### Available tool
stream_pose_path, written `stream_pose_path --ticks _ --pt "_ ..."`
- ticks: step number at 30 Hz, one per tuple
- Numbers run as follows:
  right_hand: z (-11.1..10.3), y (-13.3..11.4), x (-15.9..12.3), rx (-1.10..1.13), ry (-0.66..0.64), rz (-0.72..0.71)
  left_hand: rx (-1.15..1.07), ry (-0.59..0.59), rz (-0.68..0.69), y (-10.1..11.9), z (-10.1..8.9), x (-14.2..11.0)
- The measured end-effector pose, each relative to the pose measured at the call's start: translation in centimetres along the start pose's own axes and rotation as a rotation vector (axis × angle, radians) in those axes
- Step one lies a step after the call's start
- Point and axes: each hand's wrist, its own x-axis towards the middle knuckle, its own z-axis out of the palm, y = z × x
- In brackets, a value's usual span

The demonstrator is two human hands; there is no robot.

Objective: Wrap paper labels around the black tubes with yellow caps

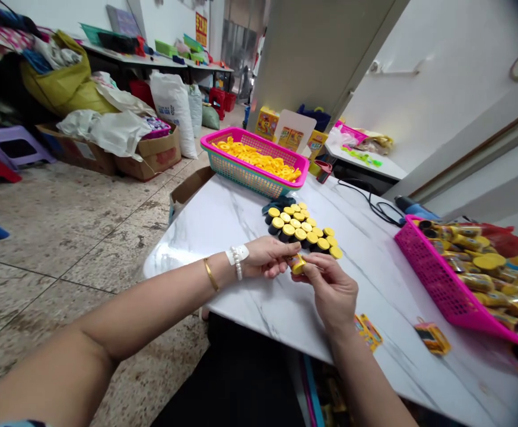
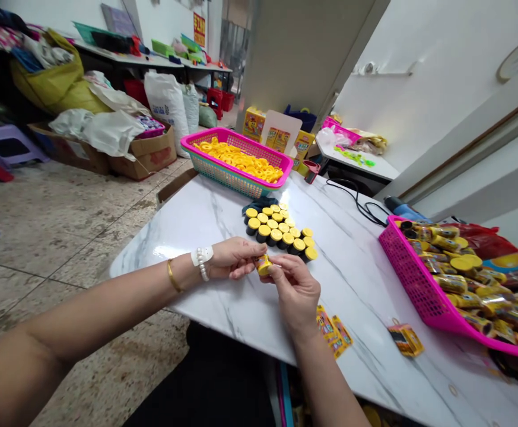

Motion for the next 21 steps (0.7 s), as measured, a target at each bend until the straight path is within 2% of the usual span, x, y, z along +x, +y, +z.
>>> stream_pose_path --ticks 3,6,9,11,14,16,17,19,21 --pt "0.6 -0.1 -0.2 -0.107 -0.052 -0.094 0.058 -0.015 -0.031 -0.3 0.0 -0.2" --pt "0.7 -0.8 -1.3 -0.240 -0.061 -0.170 0.126 -0.126 -0.104 -0.4 0.3 -0.6" --pt "-0.8 -2.7 -4.3 -0.341 -0.051 -0.184 0.195 -0.223 -0.175 0.0 0.6 -1.1" --pt "-2.9 -4.3 -7.5 -0.444 -0.006 -0.194 0.242 -0.212 -0.202 0.3 0.7 -1.2" --pt "-7.5 -5.9 -13.2 -0.715 0.039 -0.152 0.293 -0.188 -0.224 0.5 0.9 -1.0" --pt "-11.1 -5.9 -16.6 -0.907 0.078 -0.182 0.314 -0.178 -0.215 0.4 1.0 -0.7" --pt "-12.7 -5.5 -17.8 -0.988 0.052 -0.213 0.325 -0.161 -0.199 0.4 1.0 -0.6" --pt "-15.4 -4.0 -19.0 -1.118 -0.029 -0.262 0.356 -0.108 -0.153 0.2 1.0 -0.5" --pt "-16.7 -2.3 -18.0 -1.168 -0.049 -0.357 0.379 -0.058 -0.119 -0.1 1.0 -0.4"
